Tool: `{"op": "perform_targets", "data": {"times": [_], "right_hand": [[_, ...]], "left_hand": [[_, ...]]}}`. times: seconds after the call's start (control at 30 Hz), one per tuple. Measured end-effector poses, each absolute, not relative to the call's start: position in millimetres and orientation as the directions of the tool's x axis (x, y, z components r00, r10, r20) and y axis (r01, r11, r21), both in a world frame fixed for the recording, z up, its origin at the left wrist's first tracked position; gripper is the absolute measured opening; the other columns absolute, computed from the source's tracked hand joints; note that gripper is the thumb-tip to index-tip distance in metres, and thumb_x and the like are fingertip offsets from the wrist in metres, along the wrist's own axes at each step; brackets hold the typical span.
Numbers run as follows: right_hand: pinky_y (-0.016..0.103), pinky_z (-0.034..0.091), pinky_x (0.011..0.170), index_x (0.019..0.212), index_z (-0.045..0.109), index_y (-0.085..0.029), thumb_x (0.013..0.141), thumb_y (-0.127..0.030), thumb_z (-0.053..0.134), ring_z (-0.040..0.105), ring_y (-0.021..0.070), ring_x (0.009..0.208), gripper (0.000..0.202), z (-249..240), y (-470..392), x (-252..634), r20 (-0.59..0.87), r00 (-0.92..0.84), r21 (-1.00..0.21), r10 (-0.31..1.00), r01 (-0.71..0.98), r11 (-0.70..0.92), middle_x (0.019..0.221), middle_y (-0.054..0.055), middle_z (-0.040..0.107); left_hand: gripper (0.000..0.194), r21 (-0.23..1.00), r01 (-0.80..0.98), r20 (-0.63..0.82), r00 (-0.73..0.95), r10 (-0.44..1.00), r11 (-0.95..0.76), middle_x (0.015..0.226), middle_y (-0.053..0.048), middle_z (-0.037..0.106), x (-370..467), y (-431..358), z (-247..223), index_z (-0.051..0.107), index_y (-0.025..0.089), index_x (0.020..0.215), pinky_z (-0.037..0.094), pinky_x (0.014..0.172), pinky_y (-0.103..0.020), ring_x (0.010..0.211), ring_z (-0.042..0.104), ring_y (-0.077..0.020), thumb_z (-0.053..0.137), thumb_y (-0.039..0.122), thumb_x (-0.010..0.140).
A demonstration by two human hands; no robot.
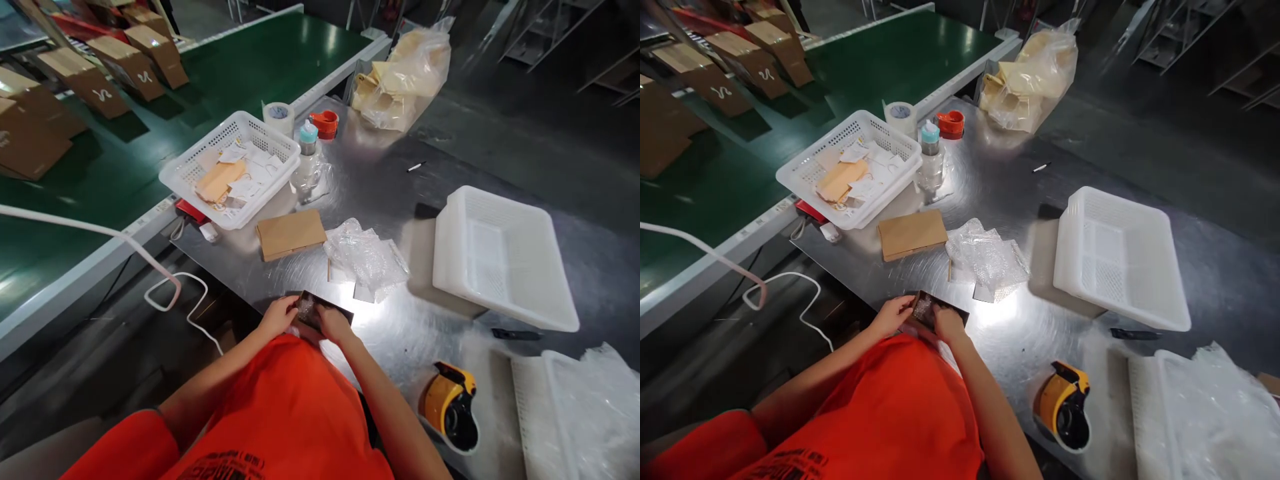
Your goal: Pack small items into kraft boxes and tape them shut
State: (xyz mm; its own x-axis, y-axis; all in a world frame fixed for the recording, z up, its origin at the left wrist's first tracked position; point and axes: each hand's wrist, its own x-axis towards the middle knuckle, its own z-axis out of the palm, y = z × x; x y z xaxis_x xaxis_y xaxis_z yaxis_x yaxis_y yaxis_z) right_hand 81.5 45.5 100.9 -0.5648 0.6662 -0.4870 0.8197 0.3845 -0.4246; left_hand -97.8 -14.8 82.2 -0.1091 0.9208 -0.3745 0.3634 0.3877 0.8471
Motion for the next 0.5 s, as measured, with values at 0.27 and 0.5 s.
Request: {"op": "perform_targets", "data": {"times": [0.27,0.5], "right_hand": [[0.035,0.051,0.062,0.129,0.047,-0.028,0.079,-0.042,0.057,0.058,0.0168,0.072,0.053,84.0,4.1,170.1,-0.375,-0.166,-0.878,0.912,0.381,-0.291,0.129,0.011,0.049],[0.031,0.05,0.064,0.108,0.044,-0.027,0.052,-0.042,0.081,0.057,0.0162,0.076,0.069,56.4,18.7,154.4,-0.487,-0.244,-0.87,0.838,0.212,-0.444,0.107,0.002,0.054]], "left_hand": [[0.061,0.861,0.26,-0.474,0.096,0.875,0.438,0.074,-0.001,0.065,-117.0,6.0,72.7,0.048,0.018,0.136,0.05,0.062,-0.028,0.058,0.059,-0.0132,0.063,0.023,0.078],[0.066,0.787,0.498,-0.461,0.084,0.883,0.364,0.115,-0.005,0.051,-96.8,25.0,55.3,0.057,0.022,0.115,0.047,0.092,-0.039,0.1,0.059,-0.0231,0.082,0.02,0.054]]}}
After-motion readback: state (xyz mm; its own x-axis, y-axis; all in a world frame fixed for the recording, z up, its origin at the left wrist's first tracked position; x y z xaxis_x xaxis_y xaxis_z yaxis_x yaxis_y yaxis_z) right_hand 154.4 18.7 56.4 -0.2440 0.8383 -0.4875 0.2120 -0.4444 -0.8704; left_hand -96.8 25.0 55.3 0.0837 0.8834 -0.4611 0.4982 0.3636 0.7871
